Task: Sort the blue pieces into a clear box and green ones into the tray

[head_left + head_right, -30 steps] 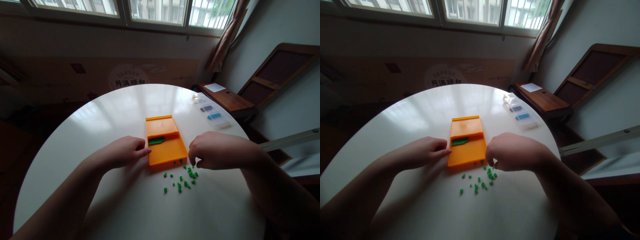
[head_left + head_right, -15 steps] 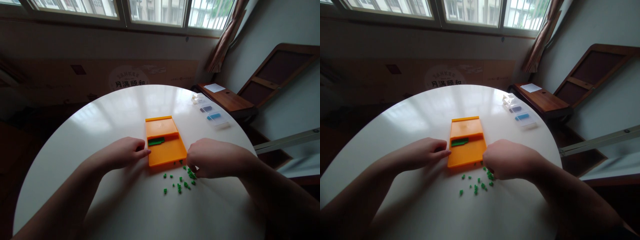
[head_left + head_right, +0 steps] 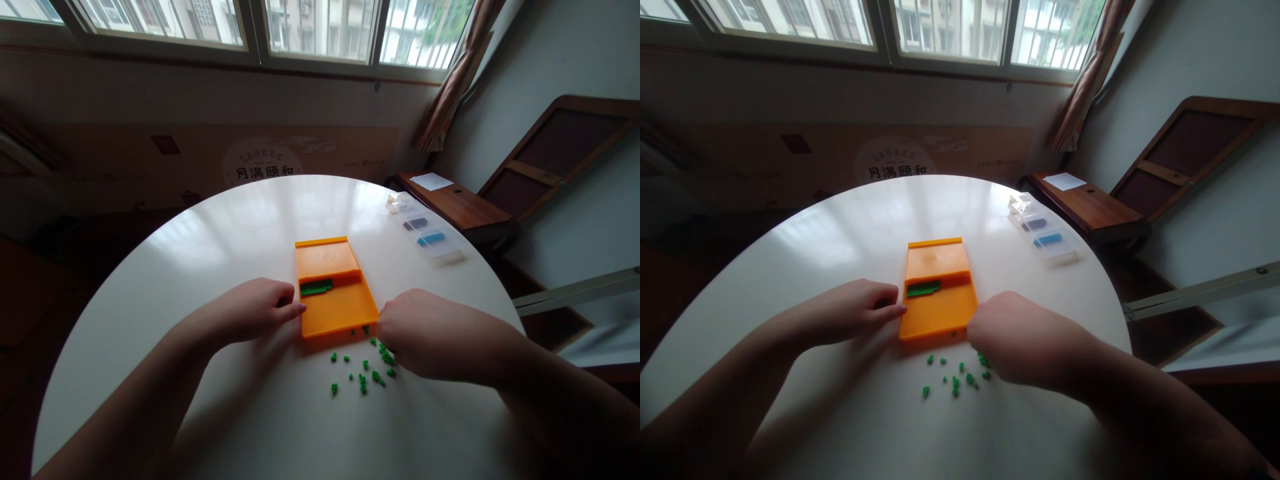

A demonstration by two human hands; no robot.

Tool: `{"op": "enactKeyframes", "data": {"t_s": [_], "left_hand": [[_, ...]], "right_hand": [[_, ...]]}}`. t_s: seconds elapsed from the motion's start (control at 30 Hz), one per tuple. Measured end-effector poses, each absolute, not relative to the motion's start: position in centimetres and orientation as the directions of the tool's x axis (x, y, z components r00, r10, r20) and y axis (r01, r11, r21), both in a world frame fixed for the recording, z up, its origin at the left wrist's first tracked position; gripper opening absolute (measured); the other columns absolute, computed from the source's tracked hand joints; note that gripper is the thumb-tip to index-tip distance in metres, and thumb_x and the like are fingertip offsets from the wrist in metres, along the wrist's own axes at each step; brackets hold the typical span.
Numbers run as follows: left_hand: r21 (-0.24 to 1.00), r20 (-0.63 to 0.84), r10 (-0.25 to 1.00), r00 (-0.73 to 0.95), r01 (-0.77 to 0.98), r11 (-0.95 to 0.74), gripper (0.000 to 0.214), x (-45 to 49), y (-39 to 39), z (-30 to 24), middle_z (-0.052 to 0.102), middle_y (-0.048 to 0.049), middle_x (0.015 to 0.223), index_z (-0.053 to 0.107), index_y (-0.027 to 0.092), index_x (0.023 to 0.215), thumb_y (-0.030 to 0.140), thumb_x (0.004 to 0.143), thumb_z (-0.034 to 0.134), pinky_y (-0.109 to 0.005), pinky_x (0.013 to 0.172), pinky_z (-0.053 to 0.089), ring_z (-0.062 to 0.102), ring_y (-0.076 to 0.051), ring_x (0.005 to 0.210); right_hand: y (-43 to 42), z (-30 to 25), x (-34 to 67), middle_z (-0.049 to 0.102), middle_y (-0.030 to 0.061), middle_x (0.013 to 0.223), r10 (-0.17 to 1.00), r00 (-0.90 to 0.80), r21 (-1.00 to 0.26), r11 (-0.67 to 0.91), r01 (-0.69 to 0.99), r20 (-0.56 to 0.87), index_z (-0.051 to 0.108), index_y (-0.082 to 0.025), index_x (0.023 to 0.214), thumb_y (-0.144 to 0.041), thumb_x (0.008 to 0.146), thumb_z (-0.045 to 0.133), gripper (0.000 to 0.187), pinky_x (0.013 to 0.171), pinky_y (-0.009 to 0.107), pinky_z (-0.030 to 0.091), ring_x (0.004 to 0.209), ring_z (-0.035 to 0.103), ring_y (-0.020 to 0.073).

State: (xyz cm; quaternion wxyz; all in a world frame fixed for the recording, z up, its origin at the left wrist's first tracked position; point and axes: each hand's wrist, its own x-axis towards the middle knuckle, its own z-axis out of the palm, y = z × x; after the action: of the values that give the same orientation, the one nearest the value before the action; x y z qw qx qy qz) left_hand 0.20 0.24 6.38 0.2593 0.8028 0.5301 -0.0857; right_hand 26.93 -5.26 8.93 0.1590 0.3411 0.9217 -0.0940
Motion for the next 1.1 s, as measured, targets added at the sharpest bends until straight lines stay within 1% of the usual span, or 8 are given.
{"op": "enactKeyframes", "data": {"t_s": [0.23, 0.4, 0.53, 0.63, 0.77, 0.87, 0.97, 1.1], "left_hand": [[0.304, -0.412, 0.801, 0.435, 0.894, -0.328, 0.047, 0.2, 0.2, 6.4, 0.068, -0.0042, 0.077, 0.064, 0.024, 0.075, 0.063, 0.085, 0.041, -0.029, 0.053, 0.035, 0.057, -0.020, 0.064], [0.303, -0.423, 0.798, 0.430, 0.897, -0.323, 0.046, 0.3, 0.2, 6.6, 0.068, -0.0041, 0.077, 0.063, 0.023, 0.075, 0.063, 0.085, 0.040, -0.029, 0.053, 0.035, 0.057, -0.020, 0.064], [0.303, -0.423, 0.799, 0.428, 0.898, -0.320, 0.046, 0.3, 0.3, 6.5, 0.067, -0.0046, 0.077, 0.063, 0.023, 0.075, 0.063, 0.084, 0.041, -0.029, 0.053, 0.035, 0.057, -0.020, 0.064], [0.315, -0.427, 0.799, 0.425, 0.897, -0.309, 0.046, 0.3, 0.3, 6.4, 0.067, -0.0052, 0.077, 0.064, 0.023, 0.075, 0.063, 0.083, 0.042, -0.029, 0.053, 0.034, 0.057, -0.020, 0.065], [0.322, -0.420, 0.800, 0.428, 0.895, -0.309, 0.048, 0.2, 0.3, 6.4, 0.067, -0.0051, 0.076, 0.063, 0.023, 0.074, 0.064, 0.083, 0.042, -0.029, 0.053, 0.034, 0.057, -0.019, 0.064], [0.316, -0.413, 0.800, 0.436, 0.892, -0.323, 0.048, 0.1, 0.3, 6.4, 0.067, -0.0046, 0.076, 0.062, 0.023, 0.073, 0.064, 0.084, 0.041, -0.029, 0.053, 0.034, 0.057, -0.019, 0.064], [0.314, -0.410, 0.799, 0.440, 0.891, -0.329, 0.047, 0.1, 0.3, 6.4, 0.067, -0.0042, 0.076, 0.062, 0.023, 0.073, 0.064, 0.085, 0.040, -0.029, 0.052, 0.034, 0.057, -0.019, 0.064], [0.325, -0.409, 0.801, 0.437, 0.890, -0.320, 0.047, 0.1, 0.3, 6.4, 0.067, -0.0045, 0.076, 0.062, 0.023, 0.073, 0.063, 0.084, 0.041, -0.029, 0.052, 0.034, 0.056, -0.019, 0.063]], "right_hand": [[-4.6, 10.8, 28.6, 0.066, 0.0009, 0.070, 0.643, -0.711, -0.134, 0.708, 0.694, -0.284, 0.068, -0.021, 0.069, -0.016, 0.076, 0.052, 0.018, 0.057, 0.028, 0.030, 0.062, 0.055, 0.0144], [-3.4, 10.8, 29.7, 0.068, 0.0010, 0.075, 0.680, -0.667, -0.150, 0.657, 0.739, -0.304, 0.071, -0.023, 0.076, -0.017, 0.077, 0.052, 0.020, 0.059, 0.028, 0.031, 0.067, 0.057, 0.0155], [-2.6, 10.5, 30.0, 0.068, 0.0025, 0.074, 0.726, -0.606, -0.114, 0.606, 0.788, -0.325, 0.071, -0.021, 0.074, -0.018, 0.077, 0.052, 0.020, 0.056, 0.028, 0.030, 0.064, 0.055, 0.0153], [-1.8, 10.1, 30.0, 0.067, 0.0027, 0.071, 0.752, -0.538, -0.090, 0.549, 0.831, -0.381, 0.072, -0.021, 0.073, -0.019, 0.076, 0.052, 0.020, 0.053, 0.027, 0.029, 0.060, 0.054, 0.0146], [-0.6, 9.2, 29.8, 0.067, 0.0032, 0.073, 0.735, -0.493, -0.099, 0.511, 0.854, -0.465, 0.072, -0.019, 0.074, -0.017, 0.070, 0.054, 0.019, 0.053, 0.026, 0.033, 0.060, 0.055, 0.0143], [-0.2, 8.6, 29.5, 0.068, 0.0036, 0.075, 0.717, -0.494, -0.121, 0.506, 0.854, -0.492, 0.073, -0.019, 0.077, -0.018, 0.066, 0.057, 0.020, 0.053, 0.026, 0.034, 0.061, 0.056, 0.0148], [-0.3, 8.7, 29.5, 0.068, 0.0029, 0.075, 0.719, -0.505, -0.135, 0.508, 0.851, -0.477, 0.073, -0.020, 0.077, -0.021, 0.066, 0.059, 0.018, 0.053, 0.027, 0.035, 0.062, 0.056, 0.0153], [-1.3, 9.6, 29.5, 0.069, 0.0023, 0.077, 0.735, -0.529, -0.151, 0.519, 0.841, -0.424, 0.074, -0.023, 0.079, -0.027, 0.072, 0.061, 0.015, 0.055, 0.028, 0.035, 0.067, 0.058, 0.0170]]}}
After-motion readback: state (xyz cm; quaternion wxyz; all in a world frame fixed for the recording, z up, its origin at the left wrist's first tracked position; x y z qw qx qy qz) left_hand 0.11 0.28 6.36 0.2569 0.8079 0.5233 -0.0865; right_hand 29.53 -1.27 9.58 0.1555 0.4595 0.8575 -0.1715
